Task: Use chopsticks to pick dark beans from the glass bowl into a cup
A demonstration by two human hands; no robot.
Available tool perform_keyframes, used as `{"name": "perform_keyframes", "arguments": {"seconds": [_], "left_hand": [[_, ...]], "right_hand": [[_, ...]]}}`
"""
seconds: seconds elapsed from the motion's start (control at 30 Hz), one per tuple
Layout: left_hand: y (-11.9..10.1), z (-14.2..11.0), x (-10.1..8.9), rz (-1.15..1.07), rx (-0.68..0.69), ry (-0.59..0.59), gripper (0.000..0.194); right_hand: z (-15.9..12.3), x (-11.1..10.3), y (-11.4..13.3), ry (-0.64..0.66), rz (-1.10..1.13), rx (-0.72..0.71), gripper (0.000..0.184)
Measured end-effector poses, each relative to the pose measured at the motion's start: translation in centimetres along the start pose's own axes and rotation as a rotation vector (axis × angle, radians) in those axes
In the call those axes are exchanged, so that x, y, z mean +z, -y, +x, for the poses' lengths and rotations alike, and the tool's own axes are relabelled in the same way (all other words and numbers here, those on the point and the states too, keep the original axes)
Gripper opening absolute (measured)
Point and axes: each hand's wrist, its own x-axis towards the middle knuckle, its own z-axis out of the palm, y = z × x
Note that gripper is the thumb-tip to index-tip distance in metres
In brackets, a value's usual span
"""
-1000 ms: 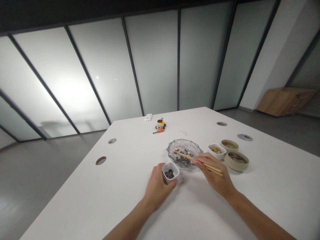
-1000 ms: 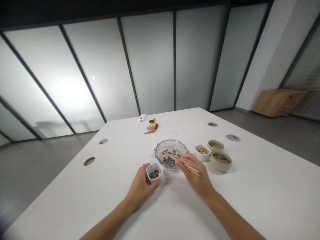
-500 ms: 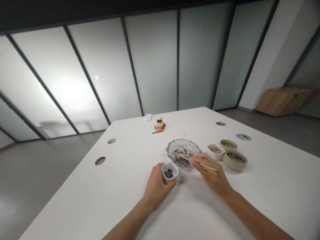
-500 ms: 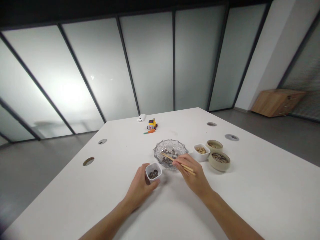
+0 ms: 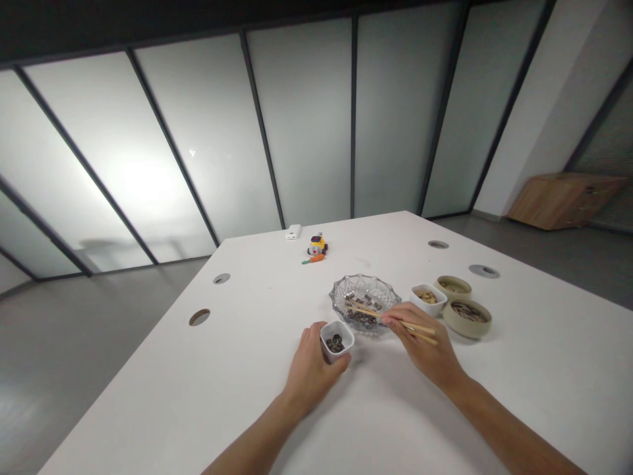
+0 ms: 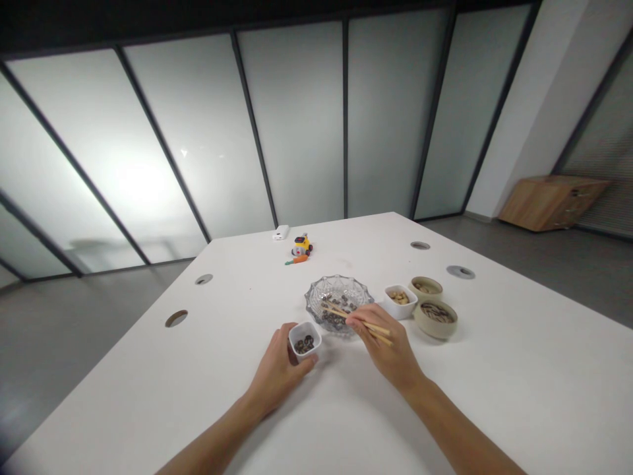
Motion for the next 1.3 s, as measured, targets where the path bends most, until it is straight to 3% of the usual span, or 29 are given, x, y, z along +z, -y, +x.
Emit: {"name": "perform_keyframes", "arguments": {"seconds": [0.33,0.63,0.8,1.3], "left_hand": [[-0.1,0.0,-0.1,0.013,-0.013,0.001,0.041],[0.2,-0.1,-0.2,0.001,-0.02,0.001,0.043],[0.1,-0.2,-0.3,0.014,-0.026,0.004,0.042],[0.1,-0.2,-0.3,-0.002,-0.019,0.004,0.043]], "right_hand": [[0.2,-0.1,0.5,0.02,0.028,0.006,0.026],[0.2,-0.4,-0.4,-0.096,-0.095,-0.055,0.023],[0.3,-0.6,-0.7,-0.065,-0.134,-0.05,0.03],[0.0,-0.2,-0.8,-0.039,-0.014,0.029,0.025]]}}
